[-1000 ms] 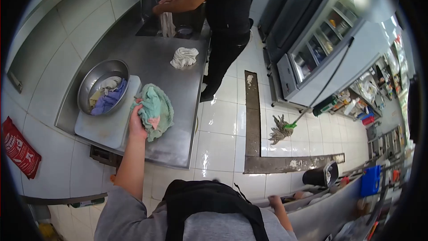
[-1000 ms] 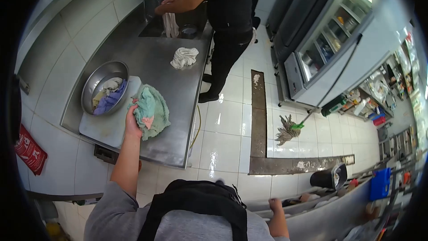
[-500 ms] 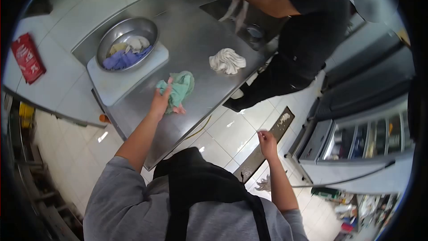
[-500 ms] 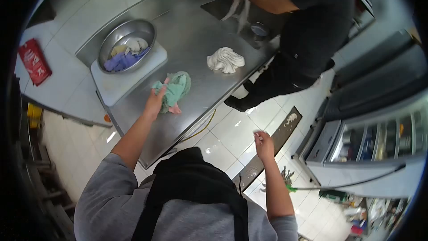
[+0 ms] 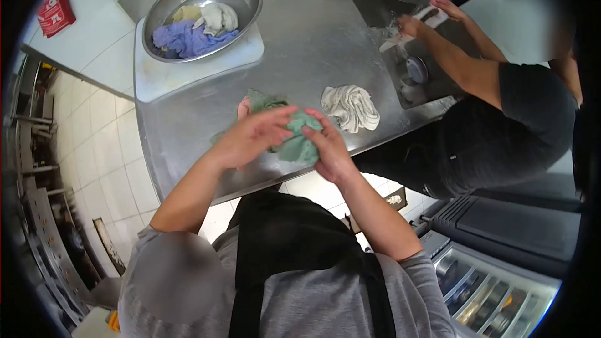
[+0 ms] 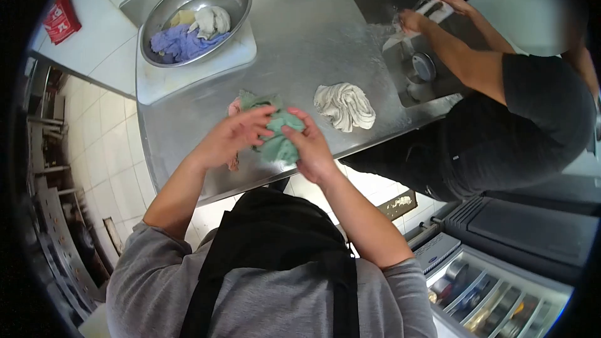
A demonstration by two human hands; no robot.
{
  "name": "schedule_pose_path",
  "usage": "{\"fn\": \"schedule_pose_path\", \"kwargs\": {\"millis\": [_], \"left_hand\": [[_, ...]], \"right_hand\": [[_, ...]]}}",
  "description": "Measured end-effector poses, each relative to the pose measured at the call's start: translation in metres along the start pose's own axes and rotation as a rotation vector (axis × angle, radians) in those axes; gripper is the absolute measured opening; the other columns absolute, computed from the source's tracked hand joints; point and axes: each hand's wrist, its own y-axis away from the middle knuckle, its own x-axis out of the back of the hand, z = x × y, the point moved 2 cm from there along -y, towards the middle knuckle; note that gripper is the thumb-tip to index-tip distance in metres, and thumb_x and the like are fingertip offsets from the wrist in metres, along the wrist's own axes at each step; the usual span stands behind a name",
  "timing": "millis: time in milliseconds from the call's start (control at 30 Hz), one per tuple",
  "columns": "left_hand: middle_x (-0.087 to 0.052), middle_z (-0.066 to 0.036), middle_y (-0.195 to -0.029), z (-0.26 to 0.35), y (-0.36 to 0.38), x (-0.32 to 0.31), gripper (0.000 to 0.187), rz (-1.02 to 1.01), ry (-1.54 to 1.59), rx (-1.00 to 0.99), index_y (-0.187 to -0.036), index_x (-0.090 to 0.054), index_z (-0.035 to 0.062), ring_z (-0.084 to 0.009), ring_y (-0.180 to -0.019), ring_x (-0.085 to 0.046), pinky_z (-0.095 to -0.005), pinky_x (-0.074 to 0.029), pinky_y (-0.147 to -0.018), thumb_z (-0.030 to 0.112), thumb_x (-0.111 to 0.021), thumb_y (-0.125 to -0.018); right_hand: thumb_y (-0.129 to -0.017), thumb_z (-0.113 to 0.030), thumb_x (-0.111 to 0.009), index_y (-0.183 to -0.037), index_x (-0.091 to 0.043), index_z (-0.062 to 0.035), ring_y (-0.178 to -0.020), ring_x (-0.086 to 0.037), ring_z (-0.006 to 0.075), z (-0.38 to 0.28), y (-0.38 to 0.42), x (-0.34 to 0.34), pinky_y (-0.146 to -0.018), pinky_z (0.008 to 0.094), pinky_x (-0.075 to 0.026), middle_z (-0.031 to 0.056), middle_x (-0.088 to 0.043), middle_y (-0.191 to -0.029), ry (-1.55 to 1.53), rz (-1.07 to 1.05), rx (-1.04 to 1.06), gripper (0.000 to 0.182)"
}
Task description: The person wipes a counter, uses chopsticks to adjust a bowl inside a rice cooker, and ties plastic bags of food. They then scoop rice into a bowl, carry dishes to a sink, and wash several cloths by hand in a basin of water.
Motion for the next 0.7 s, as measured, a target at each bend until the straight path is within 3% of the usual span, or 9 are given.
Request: {"fn": "schedule_pose_path", "kwargs": {"millis": [67, 133, 200, 267, 333, 467, 600, 633, 700], "left_hand": [[-0.062, -0.009, -0.105, -0.014, 0.011, 0.026, 0.036, 0.515, -0.131, 0.077, -0.127, -0.052, 0.0089, -0.0145, -0.095, -0.058, -0.028, -0.046, -0.087, 0.011, -0.061, -0.092], [-0.061, -0.01, -0.1, -0.026, 0.031, 0.034, 0.039, 0.497, -0.346, 0.286, -0.126, -0.053, 0.0086, -0.0184, -0.093, -0.059, -0.0306, -0.047, -0.086, 0.009, -0.064, -0.088], [-0.061, -0.011, -0.096, -0.05, 0.043, 0.024, 0.042, 0.473, -0.535, 0.513, -0.125, -0.053, 0.0083, -0.0222, -0.09, -0.06, -0.0331, -0.048, -0.085, 0.007, -0.066, -0.084], [-0.059, -0.013, -0.086, -0.069, 0.048, 0.008, 0.041, 0.765, -1.219, 0.177, -0.115, -0.059, 0.0057, -0.031, -0.085, -0.061, -0.0395, -0.05, -0.078, 0.0, -0.067, -0.075], [-0.059, -0.014, -0.086, -0.059, 0.053, 0.008, 0.037, 0.91, -1.262, 0.131, -0.109, -0.062, 0.0044, -0.0365, -0.082, -0.059, -0.0448, -0.049, -0.075, -0.003, -0.063, -0.073], [-0.062, -0.016, -0.088, -0.044, 0.063, 0.011, 0.026, 0.948, -1.092, 0.226, -0.106, -0.064, 0.003, -0.0338, -0.079, -0.061, -0.0414, -0.049, -0.074, 0.003, -0.056, -0.081], [-0.062, -0.003, -0.081, 0.019, 0.059, -0.002, 0.012, 1.357, -0.403, 0.292, -0.094, -0.064, 0.0052, -0.0076, -0.073, -0.053, -0.0241, -0.043, -0.065, 0.013, -0.055, -0.093], [-0.062, -0.003, -0.081, 0.023, 0.056, -0.002, 0.012, 1.345, -0.404, 0.291, -0.094, -0.064, 0.0052, -0.0076, -0.073, -0.053, -0.0241, -0.043, -0.065, 0.013, -0.055, -0.093], [-0.06, 0.002, -0.083, 0.029, 0.049, -0.002, 0.011, 1.388, -0.121, 0.018, -0.089, -0.061, 0.006, -0.0034, -0.075, -0.049, -0.0214, -0.041, -0.068, 0.014, -0.055, -0.093]], "right_hand": [[-0.094, -0.009, -0.057, -0.125, -0.049, -0.0124, -0.09, -0.06, 0.0146, -0.016, -0.01, 0.025, -0.075, 0.03, -0.053, 0.006, -0.059, -0.099, 0.035, 0.069, -0.017, 0.032], [-0.093, -0.008, -0.058, -0.125, -0.047, -0.0105, -0.093, -0.058, 0.0132, -0.033, -0.024, 0.049, -0.08, 0.0285, -0.05, 0.0051, -0.058, -0.098, 0.342, 0.058, 0.073, 0.034], [-0.092, -0.007, -0.058, -0.123, -0.047, -0.0091, -0.095, -0.057, 0.0128, -0.053, -0.02, 0.053, -0.082, 0.0277, -0.048, 0.005, -0.058, -0.099, 0.276, -0.057, -0.022, 0.033], [-0.091, -0.005, -0.058, -0.121, -0.046, -0.0077, -0.096, -0.056, 0.0123, -0.068, -0.02, 0.065, -0.083, 0.0269, -0.046, 0.0049, -0.058, -0.1, 0.211, -0.165, -0.123, 0.032], [-0.088, -0.001, -0.058, -0.118, -0.044, -0.0066, -0.093, -0.055, 0.0113, -0.076, -0.031, 0.085, -0.081, 0.0257, -0.044, 0.0041, -0.057, -0.101, 0.376, -0.338, -0.109, 0.033], [-0.09, -0.005, -0.056, -0.102, -0.054, -0.0069, -0.089, -0.055, 0.0098, -0.065, -0.069, 0.144, -0.081, 0.0257, -0.043, -0.0001, -0.058, -0.095, 0.838, -0.316, 0.018, 0.013], [-0.091, -0.014, -0.057, -0.097, -0.057, -0.001, -0.085, -0.061, 0.0171, -0.073, -0.069, 0.153, -0.076, 0.0289, -0.047, 0.0074, -0.063, -0.094, 1.131, -0.244, 0.125, 0.014], [-0.089, -0.019, -0.061, -0.101, -0.057, 0.001, -0.085, -0.064, 0.0226, -0.067, -0.074, 0.157, -0.076, 0.0328, -0.049, 0.0125, -0.065, -0.094, 1.067, -0.246, 0.185, 0.023], [-0.087, -0.019, -0.063, -0.103, -0.058, 0.0007, -0.085, -0.064, 0.024, -0.056, -0.081, 0.159, -0.076, 0.0342, -0.05, 0.0128, -0.066, -0.093, 1.135, -0.167, 0.192, 0.026]]}}
